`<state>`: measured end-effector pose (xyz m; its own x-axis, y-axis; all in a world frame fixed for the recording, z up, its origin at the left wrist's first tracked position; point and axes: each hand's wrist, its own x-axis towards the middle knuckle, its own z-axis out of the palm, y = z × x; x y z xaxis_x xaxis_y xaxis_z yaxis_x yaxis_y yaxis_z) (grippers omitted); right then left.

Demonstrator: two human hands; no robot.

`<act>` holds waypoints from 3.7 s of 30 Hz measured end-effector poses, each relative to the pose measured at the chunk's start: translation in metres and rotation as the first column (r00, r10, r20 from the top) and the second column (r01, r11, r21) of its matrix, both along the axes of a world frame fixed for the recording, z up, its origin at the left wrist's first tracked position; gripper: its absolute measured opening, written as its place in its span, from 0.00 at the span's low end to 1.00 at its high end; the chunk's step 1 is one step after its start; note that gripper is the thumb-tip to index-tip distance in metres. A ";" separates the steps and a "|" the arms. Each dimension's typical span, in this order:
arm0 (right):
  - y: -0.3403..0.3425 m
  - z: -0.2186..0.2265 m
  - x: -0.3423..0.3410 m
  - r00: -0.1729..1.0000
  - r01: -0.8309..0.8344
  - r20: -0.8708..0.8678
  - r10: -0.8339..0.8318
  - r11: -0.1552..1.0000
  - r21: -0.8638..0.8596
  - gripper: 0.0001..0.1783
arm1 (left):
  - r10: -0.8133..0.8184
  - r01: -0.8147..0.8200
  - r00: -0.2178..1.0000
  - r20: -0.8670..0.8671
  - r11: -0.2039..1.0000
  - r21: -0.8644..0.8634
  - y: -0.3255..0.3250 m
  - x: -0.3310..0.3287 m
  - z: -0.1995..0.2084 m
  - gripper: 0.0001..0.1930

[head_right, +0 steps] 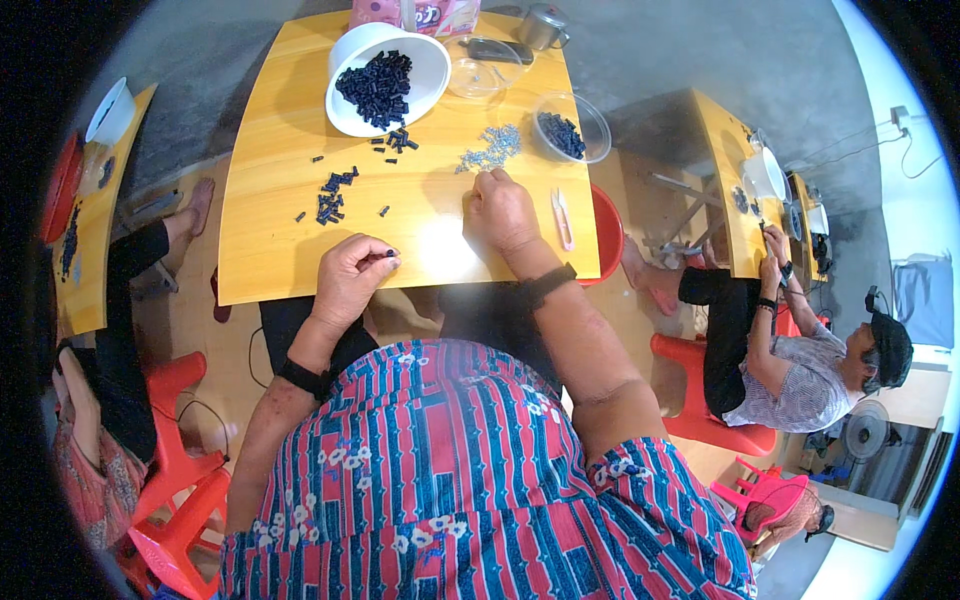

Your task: Manually assembling small black plastic tubes with silver inserts or fittings at a table.

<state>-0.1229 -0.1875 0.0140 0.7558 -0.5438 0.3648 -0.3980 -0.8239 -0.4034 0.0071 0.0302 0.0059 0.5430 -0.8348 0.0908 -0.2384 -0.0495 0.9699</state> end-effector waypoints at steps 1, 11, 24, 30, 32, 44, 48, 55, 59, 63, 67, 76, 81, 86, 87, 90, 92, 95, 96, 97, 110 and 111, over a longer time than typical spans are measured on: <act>0.000 0.001 -0.001 1.000 0.000 0.007 0.000 1.000 0.016 0.01 | 0.001 -0.001 1.000 0.000 1.000 -0.001 0.000 0.000 0.000 0.05; -0.006 -0.009 0.000 0.983 -0.112 0.176 0.060 0.946 0.303 0.13 | 0.002 -0.002 0.999 -0.049 1.000 -0.001 0.000 0.000 -0.005 0.04; 0.041 0.009 0.012 0.985 -0.172 0.159 0.067 0.336 0.926 0.09 | 0.006 -0.006 0.999 -0.031 1.000 0.017 0.000 0.001 -0.005 0.06; 0.042 0.001 0.010 0.978 -0.205 0.195 0.069 0.205 0.957 0.09 | 0.009 -0.008 1.000 -0.019 1.000 0.022 0.000 0.001 -0.005 0.06; 0.043 0.001 0.010 0.973 -0.229 0.224 0.050 0.146 0.962 0.09 | 0.009 -0.008 1.000 -0.019 1.000 0.020 0.000 0.001 -0.005 0.06; 0.051 0.005 0.011 0.979 -0.203 0.201 0.032 0.140 0.969 0.07 | 0.017 -0.017 0.999 -0.033 1.000 -0.005 -0.001 0.000 -0.006 0.06; 0.049 0.005 0.011 0.971 -0.232 0.233 -0.059 0.022 0.972 0.07 | 0.004 -0.003 1.000 -0.027 1.000 0.030 0.000 0.000 -0.003 0.05; 0.054 0.004 0.017 0.967 -0.215 0.215 -0.135 0.010 0.976 0.08 | 0.013 -0.013 1.000 -0.006 0.999 0.042 0.000 0.000 -0.002 0.06; 0.055 0.005 0.018 0.975 -0.196 0.199 -0.100 0.036 0.980 0.10 | 0.008 -0.008 1.000 -0.013 0.999 0.036 0.000 0.001 -0.002 0.06; 0.055 0.003 0.018 0.974 -0.189 0.191 -0.123 0.023 0.982 0.11 | 0.009 -0.009 1.000 -0.017 0.999 0.031 0.000 0.001 -0.003 0.06; 0.057 0.004 0.016 0.966 -0.210 0.208 -0.156 0.007 0.978 0.12 | 0.007 -0.006 1.000 -0.021 0.999 0.038 0.000 0.000 -0.002 0.05; 0.061 -0.002 0.014 0.955 -0.226 0.232 -0.187 0.054 0.973 0.10 | 0.009 -0.008 1.000 -0.007 1.000 0.022 0.000 0.001 -0.003 0.06; 0.058 -0.004 0.012 0.960 -0.234 0.245 -0.139 0.092 0.968 0.07 | 0.008 -0.008 1.000 -0.005 0.999 0.031 0.000 0.001 -0.004 0.06; 0.059 0.000 0.012 0.957 -0.254 0.262 -0.121 0.080 0.964 0.05 | 0.008 -0.008 1.000 0.007 0.999 0.036 0.000 0.001 -0.004 0.06; 0.061 0.002 0.012 0.959 -0.242 0.251 -0.129 0.080 0.967 0.05 | 0.014 -0.014 1.000 0.009 0.999 0.031 0.000 0.000 -0.005 0.06; 0.062 0.001 0.013 0.962 -0.235 0.243 -0.123 0.074 0.969 0.04 | 0.022 -0.023 1.000 0.005 0.999 0.027 0.000 0.000 -0.005 0.06; 0.064 0.002 0.013 0.963 -0.240 0.246 -0.108 0.065 0.969 0.04 | 0.027 -0.027 1.000 -0.002 0.999 0.029 0.000 0.000 -0.006 0.07; 0.066 0.005 0.014 0.975 -0.211 0.216 -0.058 0.081 0.974 0.04 | 0.020 -0.021 1.000 0.013 0.999 0.031 0.000 0.002 -0.009 0.07; 0.067 0.005 0.014 0.979 -0.196 0.201 -0.035 0.115 0.974 0.04 | 0.022 -0.022 1.000 0.007 1.000 0.021 0.000 0.001 -0.011 0.08; 0.069 0.005 0.014 0.983 -0.181 0.185 -0.014 0.150 0.972 0.04 | 0.022 -0.022 1.000 0.002 1.000 0.010 0.000 0.001 -0.012 0.08; 0.074 0.010 0.014 0.962 -0.270 0.224 0.158 0.408 0.872 0.03 | 0.045 -0.045 0.995 0.086 0.999 0.005 -0.001 0.001 -0.007 0.07; 0.074 0.011 0.014 0.959 -0.279 0.211 0.189 0.491 0.825 0.03 | 0.042 -0.044 0.994 0.105 0.999 0.015 -0.001 0.001 -0.007 0.07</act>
